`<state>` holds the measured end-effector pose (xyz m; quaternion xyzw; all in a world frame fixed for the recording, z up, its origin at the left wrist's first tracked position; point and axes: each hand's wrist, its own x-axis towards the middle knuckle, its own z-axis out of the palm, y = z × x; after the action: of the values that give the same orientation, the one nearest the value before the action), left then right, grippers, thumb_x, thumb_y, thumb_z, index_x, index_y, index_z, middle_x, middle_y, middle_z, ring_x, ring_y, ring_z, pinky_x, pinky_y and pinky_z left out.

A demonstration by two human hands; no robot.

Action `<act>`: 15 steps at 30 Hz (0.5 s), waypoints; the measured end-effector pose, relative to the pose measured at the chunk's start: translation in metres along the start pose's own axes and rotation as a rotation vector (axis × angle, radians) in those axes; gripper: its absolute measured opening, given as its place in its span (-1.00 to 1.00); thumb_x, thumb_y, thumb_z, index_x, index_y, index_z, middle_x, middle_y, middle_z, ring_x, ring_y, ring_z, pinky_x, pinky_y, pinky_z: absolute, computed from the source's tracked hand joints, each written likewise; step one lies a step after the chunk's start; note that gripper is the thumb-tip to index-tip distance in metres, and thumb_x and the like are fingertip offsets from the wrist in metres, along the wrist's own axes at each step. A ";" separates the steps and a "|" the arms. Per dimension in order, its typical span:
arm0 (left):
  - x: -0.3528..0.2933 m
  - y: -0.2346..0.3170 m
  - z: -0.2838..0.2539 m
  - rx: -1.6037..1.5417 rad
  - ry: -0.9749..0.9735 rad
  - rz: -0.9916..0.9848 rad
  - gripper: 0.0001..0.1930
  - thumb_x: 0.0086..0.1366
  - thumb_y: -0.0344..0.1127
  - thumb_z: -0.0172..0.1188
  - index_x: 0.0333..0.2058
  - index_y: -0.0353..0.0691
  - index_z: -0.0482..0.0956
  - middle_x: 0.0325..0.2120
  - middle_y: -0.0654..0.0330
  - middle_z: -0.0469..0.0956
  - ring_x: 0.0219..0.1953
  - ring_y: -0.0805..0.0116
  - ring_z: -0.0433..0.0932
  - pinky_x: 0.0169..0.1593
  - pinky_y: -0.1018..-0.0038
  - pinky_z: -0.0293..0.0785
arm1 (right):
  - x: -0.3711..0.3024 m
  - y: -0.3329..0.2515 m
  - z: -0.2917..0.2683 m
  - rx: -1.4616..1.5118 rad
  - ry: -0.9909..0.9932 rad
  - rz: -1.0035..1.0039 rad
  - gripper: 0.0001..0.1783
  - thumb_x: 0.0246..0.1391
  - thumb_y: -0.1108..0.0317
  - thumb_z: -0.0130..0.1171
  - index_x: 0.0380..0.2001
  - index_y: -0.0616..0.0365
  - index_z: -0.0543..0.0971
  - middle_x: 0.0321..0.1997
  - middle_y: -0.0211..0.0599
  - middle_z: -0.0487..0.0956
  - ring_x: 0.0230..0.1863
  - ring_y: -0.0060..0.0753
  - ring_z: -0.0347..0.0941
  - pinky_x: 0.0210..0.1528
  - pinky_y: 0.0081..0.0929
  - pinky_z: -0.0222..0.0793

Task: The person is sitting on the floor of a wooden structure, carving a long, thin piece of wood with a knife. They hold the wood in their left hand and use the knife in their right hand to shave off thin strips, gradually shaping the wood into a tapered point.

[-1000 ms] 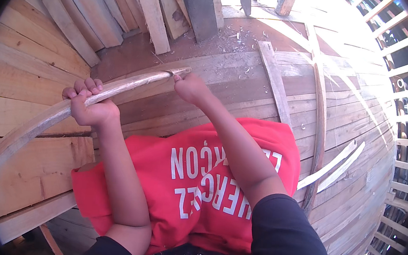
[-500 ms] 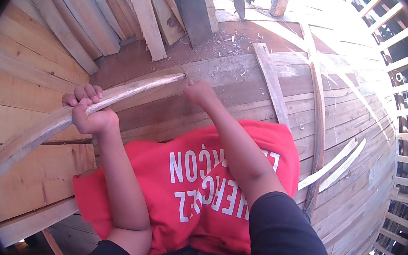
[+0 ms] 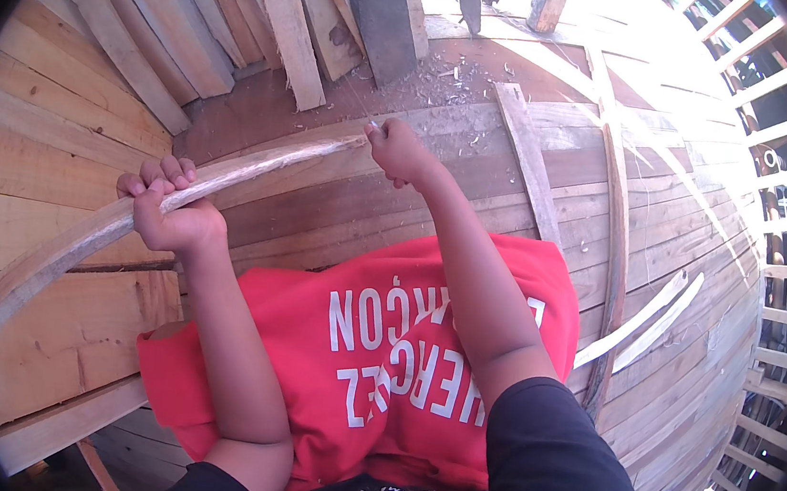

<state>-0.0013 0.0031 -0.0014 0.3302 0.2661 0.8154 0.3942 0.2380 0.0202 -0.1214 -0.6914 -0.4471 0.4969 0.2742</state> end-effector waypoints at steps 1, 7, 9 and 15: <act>0.000 0.000 -0.001 -0.001 -0.022 0.001 -0.74 -0.12 -0.43 -0.01 -0.44 0.01 0.15 -0.66 0.35 0.11 -0.60 0.46 0.16 -0.41 0.47 0.24 | 0.003 0.004 0.000 0.039 0.038 -0.023 -0.46 0.32 0.00 -0.09 -0.28 0.38 0.52 -0.56 -0.10 0.50 -0.59 -0.28 0.49 -0.62 -0.31 0.39; 0.000 -0.001 -0.003 -0.021 -0.126 0.014 -0.75 -0.08 -0.44 0.00 -0.43 -0.01 0.16 -0.65 0.34 0.13 -0.60 0.46 0.19 -0.39 0.46 0.24 | 0.012 0.015 0.006 -0.101 0.120 0.042 -0.53 0.30 0.12 -0.15 -0.23 0.32 0.60 -0.41 0.05 0.61 -0.47 -0.06 0.56 -0.41 -0.17 0.49; 0.000 -0.001 -0.004 -0.023 -0.142 0.017 -0.75 -0.08 -0.44 0.01 -0.42 -0.02 0.17 -0.64 0.34 0.14 -0.60 0.46 0.19 -0.39 0.46 0.24 | 0.011 0.013 0.014 -0.142 0.069 0.065 -0.51 0.29 0.10 -0.16 -0.21 0.33 0.59 -0.41 0.04 0.60 -0.46 -0.05 0.57 -0.42 -0.16 0.49; 0.000 -0.003 -0.003 -0.045 -0.174 0.025 -0.75 -0.07 -0.44 0.02 -0.42 -0.03 0.17 -0.65 0.34 0.14 -0.60 0.46 0.19 -0.39 0.47 0.25 | 0.008 0.016 0.023 -0.065 0.074 0.111 -0.52 0.30 -0.01 -0.16 -0.39 0.19 0.52 -0.67 -0.36 0.38 -0.74 -0.50 0.23 -0.74 -0.40 0.14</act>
<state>-0.0023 0.0044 -0.0046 0.3942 0.2082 0.7941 0.4130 0.2230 0.0193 -0.1460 -0.7415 -0.4136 0.4706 0.2403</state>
